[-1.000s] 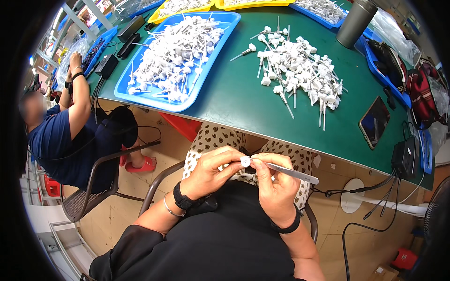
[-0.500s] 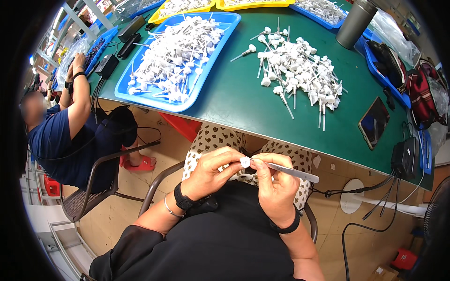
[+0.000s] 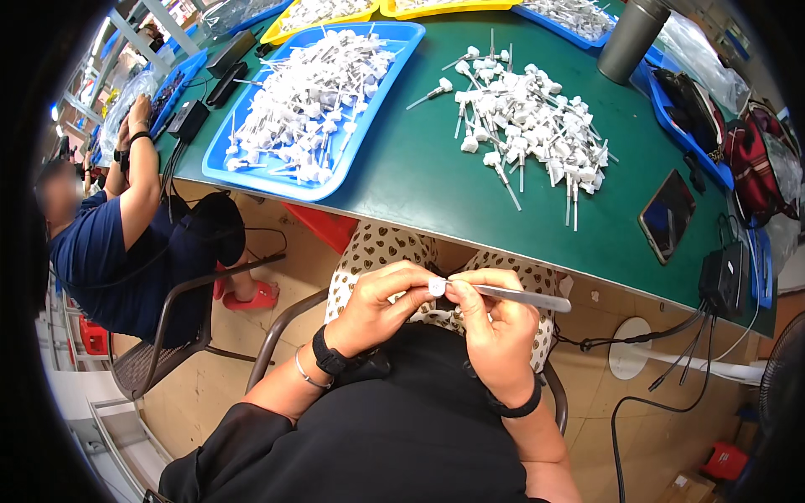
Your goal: The person sits at a green workbench and uses tweezers to pick up small white plastic components from a blue tray. They manipulate each component individually, appearing to attach or adjust a small part, and then place the finished item onto a pile on the table. The process is repetitive, with the person handling one unit at a time throughout the clip.
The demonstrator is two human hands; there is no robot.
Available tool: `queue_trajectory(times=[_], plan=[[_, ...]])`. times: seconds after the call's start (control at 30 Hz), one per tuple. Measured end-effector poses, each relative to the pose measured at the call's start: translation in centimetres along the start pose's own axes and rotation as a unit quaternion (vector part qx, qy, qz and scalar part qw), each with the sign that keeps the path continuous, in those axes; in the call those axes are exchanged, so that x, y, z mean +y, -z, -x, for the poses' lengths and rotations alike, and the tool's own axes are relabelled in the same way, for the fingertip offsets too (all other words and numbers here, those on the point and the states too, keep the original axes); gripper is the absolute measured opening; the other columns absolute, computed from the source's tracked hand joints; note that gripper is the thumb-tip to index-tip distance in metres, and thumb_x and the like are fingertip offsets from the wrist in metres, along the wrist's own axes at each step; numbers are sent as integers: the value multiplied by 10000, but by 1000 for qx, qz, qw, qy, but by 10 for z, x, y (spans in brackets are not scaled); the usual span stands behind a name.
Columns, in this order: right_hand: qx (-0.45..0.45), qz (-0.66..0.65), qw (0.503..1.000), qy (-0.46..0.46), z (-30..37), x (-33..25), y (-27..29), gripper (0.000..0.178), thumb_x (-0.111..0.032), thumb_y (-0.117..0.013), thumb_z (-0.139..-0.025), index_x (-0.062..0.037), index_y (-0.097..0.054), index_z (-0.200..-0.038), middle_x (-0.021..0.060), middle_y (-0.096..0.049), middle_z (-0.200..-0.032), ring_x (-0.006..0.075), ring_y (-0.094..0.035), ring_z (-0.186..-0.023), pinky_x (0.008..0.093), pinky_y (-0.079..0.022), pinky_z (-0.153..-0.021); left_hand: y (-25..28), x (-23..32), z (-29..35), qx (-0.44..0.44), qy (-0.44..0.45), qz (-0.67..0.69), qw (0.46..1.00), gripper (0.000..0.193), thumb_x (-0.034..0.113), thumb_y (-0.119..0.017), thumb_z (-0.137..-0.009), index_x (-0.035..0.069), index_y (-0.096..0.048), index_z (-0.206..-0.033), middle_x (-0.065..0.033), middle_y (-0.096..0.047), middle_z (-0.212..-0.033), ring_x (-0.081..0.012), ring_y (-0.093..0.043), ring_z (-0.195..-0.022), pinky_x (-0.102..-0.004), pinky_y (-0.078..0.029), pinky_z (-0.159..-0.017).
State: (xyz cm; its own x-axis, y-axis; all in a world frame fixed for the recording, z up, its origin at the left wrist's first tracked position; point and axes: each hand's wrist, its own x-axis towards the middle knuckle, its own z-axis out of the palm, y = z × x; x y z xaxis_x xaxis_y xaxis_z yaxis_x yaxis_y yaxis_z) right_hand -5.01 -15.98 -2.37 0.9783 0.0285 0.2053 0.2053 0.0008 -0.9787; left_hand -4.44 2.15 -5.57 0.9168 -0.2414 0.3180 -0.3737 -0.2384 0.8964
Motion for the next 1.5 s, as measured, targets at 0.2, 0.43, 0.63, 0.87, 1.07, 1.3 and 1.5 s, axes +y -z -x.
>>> queue_trajectory(times=[0.2, 0.43, 0.63, 0.87, 1.07, 1.3, 1.5], plan=[[13, 12, 998, 64, 3, 2, -2, 137, 18, -685, -949, 44, -638, -1075, 117, -713, -1010, 122, -688, -819, 245, -563, -713, 1, 0, 1, -12, 57, 53, 997, 170, -25, -683, -917, -17, -712, -1085, -111, -714, -955, -192, -710, -836, -301, -568, -727], [-10, 57, 994, 91, 2, 5, -3, 106, 16, -684, -948, 35, -644, -1044, 118, -716, -1003, 156, -708, -863, 267, -578, -747, 1, 1, 1, -9, 31, 35, 999, 170, -11, -701, -912, -17, -716, -1081, -115, -723, -979, -196, -711, -836, -301, -569, -729], [-9, 58, 995, 78, 3, 6, -2, 102, 15, -681, -953, 38, -636, -1040, 116, -719, -978, 145, -705, -838, 256, -569, -709, 2, 1, 2, -11, 40, 25, 999, 173, -5, -709, -910, -12, -720, -1082, -116, -728, -979, -199, -715, -844, -300, -569, -731], [-3, 16, 999, 46, 4, 4, -5, 105, 19, -655, -968, 45, -610, -1060, 125, -710, -998, 142, -698, -846, 254, -568, -733, 0, 0, 2, 1, 37, 28, 999, 171, 5, -724, -904, -8, -725, -1075, -119, -730, -977, -215, -721, -855, -307, -570, -739], [12, 19, 998, 60, 3, 6, -7, 111, 6, -684, -956, 41, -636, -1050, 103, -724, -970, 116, -687, -802, 235, -553, -679, -1, -1, 2, 6, 24, 17, 1000, 179, -4, -730, -897, 0, -730, -1076, -117, -727, -976, -213, -712, -853, -308, -571, -740], [12, 26, 998, 64, 4, 9, -6, 112, 0, -690, -956, 33, -641, -1051, 89, -724, -953, 93, -663, -771, 225, -534, -659, -1, -2, 2, -1, 16, 18, 1000, 185, -17, -720, -899, 0, -728, -1083, -117, -725, -988, -211, -708, -862, -305, -570, -746], [9, 12, 998, 53, 4, 8, -5, 118, 4, -685, -958, 33, -634, -1060, 89, -722, -952, 91, -662, -775, 220, -530, -657, -1, -2, 3, -1, 17, 21, 1000, 187, -15, -722, -898, -1, -725, -1084, -118, -726, -987, -213, -709, -866, -307, -570, -748]])
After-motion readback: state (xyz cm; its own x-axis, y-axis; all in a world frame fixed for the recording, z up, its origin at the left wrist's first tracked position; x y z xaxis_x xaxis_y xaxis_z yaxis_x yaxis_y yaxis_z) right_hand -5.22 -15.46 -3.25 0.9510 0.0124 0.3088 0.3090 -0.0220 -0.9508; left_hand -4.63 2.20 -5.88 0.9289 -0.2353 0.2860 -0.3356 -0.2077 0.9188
